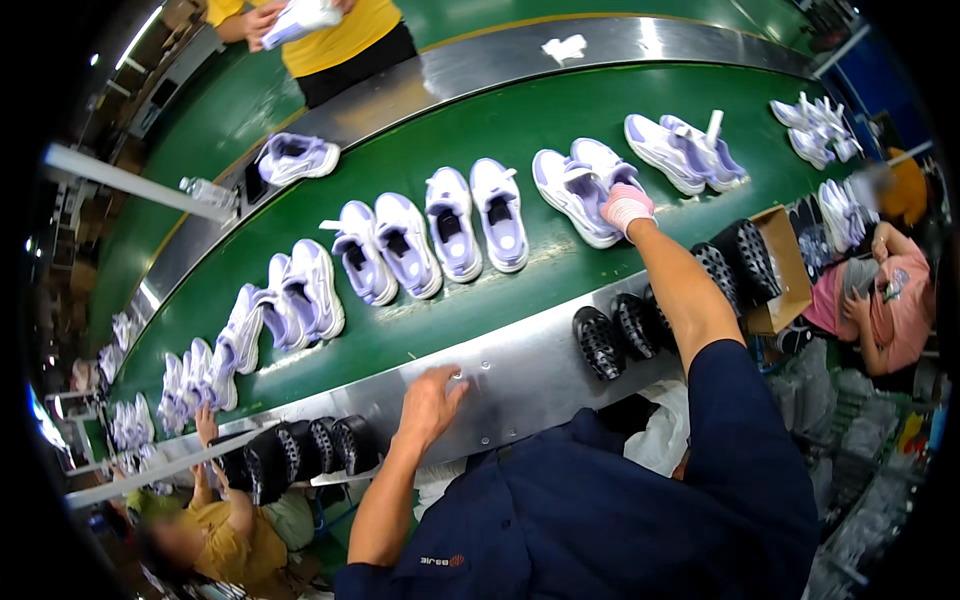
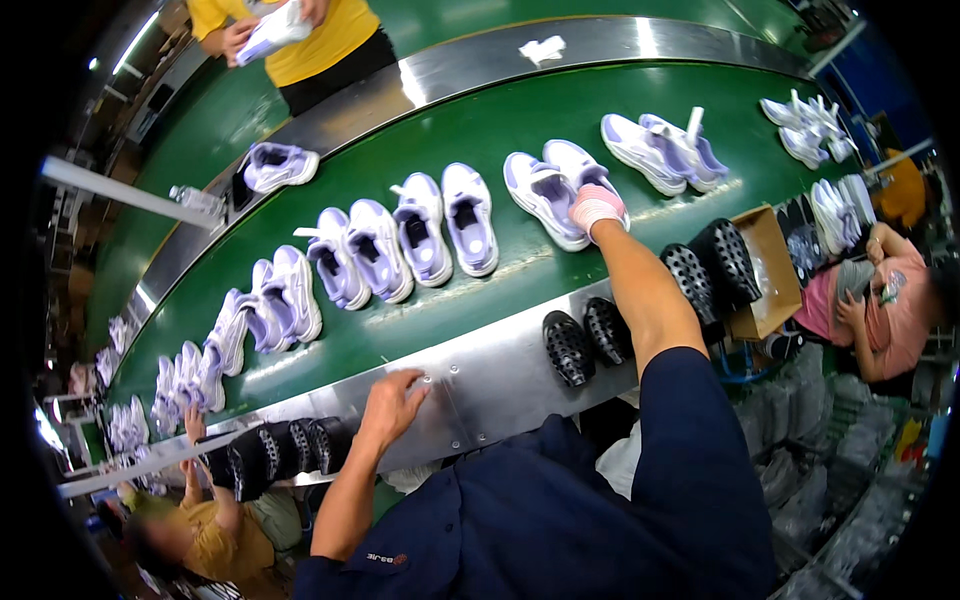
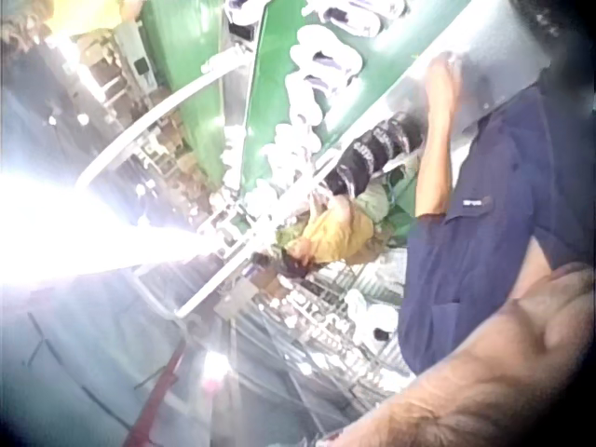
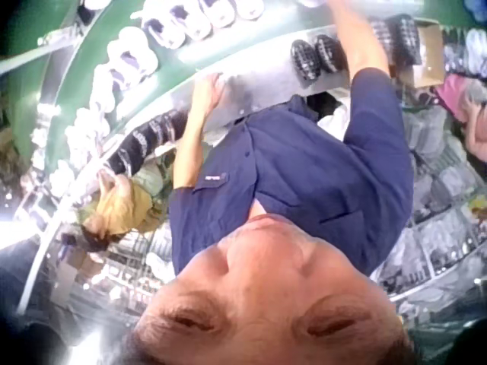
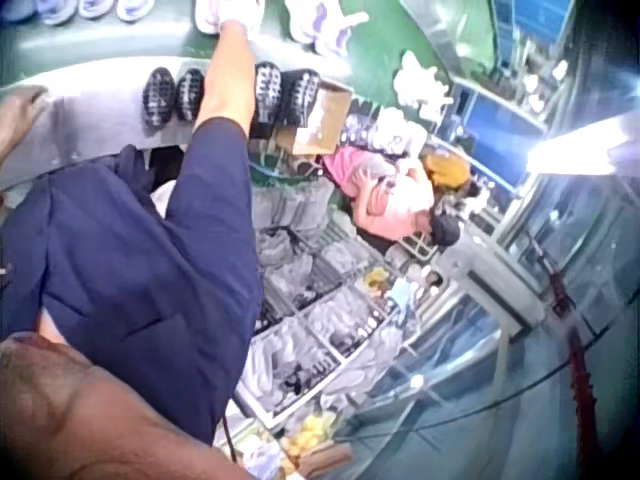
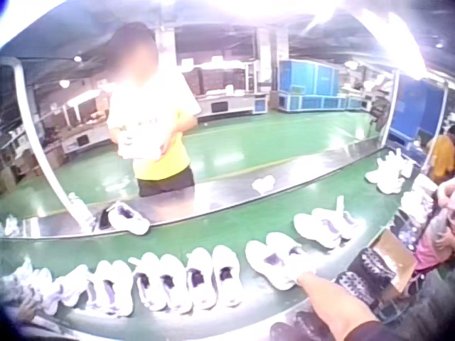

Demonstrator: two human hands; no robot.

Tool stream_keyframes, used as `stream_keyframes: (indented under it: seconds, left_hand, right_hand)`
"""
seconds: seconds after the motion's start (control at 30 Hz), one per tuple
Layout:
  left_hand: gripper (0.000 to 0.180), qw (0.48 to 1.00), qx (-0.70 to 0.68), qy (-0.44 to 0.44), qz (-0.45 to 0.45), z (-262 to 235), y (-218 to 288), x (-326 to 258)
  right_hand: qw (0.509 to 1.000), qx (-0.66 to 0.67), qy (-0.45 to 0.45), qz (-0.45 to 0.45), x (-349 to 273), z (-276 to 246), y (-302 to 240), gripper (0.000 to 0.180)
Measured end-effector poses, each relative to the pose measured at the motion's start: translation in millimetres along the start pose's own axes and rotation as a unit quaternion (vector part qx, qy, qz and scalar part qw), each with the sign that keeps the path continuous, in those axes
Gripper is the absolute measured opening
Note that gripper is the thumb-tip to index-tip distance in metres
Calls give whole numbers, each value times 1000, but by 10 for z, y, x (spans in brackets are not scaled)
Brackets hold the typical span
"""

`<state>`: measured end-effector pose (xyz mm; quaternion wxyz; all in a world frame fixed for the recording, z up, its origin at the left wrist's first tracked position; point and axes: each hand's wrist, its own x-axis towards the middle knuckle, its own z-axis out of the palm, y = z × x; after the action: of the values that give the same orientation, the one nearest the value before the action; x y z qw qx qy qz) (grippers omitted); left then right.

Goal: The person cleans and finishes white sneakers on a conveyor belt by wiping the exterior surfaces with a cloth, handling one shoe at a time before placing it back on the belt and picking up a black component for processing.

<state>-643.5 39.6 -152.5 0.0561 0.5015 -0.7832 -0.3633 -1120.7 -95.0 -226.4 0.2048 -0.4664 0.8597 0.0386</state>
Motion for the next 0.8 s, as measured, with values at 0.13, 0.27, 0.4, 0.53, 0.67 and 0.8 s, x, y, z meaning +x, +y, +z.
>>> stream_keyframes:
  seconds: [0.13, 0.27, 0.4, 0.53, 0.67, 0.8]
  left_hand:
    - [30, 996, -53, 31, -61, 19, -59, -511]
    - [34, 987, -117, 87, -67, -4, 102, -630]
    - [48, 962, -184, 203, 12, -230, 644, -231]
    - [58, 956, -48, 273, 98, -204, 571, 53]
    - [57, 986, -87, 141, -5, 270, -405, -156]
    - [57, 980, -129, 143, -46, 207, -581, -554]
  right_hand:
    - [987, 159, -28, 21, 86, 32, -285, 41]
    - [988, 154, -2, -8, -593, -633, -618, 36]
    - [988, 72, -9, -135, -1830, -874, -891, 29]
    - [973, -11, -134, -185, -2930, -392, -1294, 30]
    - [971, 22, -112, -208, -3354, 654, -1521, 28]
    - [957, 99, -160, -220, -3644, 1027, -1524, 26]
